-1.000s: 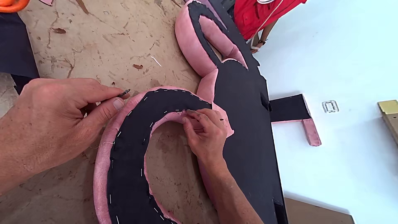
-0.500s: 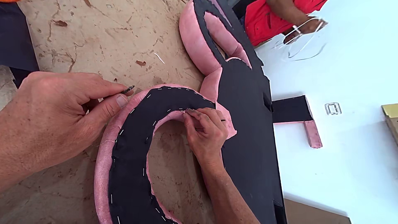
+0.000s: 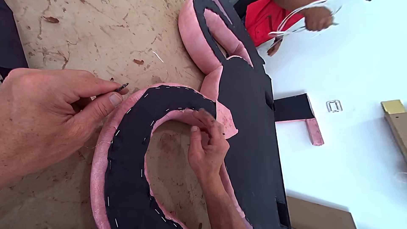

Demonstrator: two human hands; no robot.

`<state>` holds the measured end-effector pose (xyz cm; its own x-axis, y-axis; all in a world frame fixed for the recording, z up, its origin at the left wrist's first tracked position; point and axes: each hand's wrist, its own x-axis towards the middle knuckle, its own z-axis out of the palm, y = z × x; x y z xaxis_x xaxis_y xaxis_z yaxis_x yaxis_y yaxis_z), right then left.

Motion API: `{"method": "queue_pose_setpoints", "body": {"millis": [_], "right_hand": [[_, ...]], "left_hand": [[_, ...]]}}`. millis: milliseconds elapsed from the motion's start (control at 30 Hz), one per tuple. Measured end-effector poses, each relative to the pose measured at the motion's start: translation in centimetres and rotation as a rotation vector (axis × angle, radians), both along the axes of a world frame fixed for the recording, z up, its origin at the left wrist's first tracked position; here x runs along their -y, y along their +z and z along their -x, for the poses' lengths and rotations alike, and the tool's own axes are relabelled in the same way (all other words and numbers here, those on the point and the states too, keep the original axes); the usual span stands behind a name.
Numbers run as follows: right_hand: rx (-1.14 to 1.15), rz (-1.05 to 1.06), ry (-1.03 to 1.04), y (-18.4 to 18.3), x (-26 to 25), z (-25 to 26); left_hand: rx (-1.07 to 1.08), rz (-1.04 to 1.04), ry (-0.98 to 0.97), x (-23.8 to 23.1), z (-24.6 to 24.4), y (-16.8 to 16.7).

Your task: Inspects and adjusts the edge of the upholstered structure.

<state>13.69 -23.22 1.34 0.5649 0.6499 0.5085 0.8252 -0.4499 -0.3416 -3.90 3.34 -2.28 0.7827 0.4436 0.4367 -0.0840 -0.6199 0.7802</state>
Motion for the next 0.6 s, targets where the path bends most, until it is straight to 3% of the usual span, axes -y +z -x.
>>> {"method": "queue_pose_setpoints", "body": {"millis": [400,600], "right_hand": [[-0.153,0.057,0.038,0.0,-0.6,1.1],[-0.082,0.09,0.061,-0.7,-0.5,1.5]], "left_hand": [[-0.002,0.222,-0.017,0.7,-0.2,-0.8],[-0.004,0.238,-0.009,1.0,-0.2,-0.1]]}}
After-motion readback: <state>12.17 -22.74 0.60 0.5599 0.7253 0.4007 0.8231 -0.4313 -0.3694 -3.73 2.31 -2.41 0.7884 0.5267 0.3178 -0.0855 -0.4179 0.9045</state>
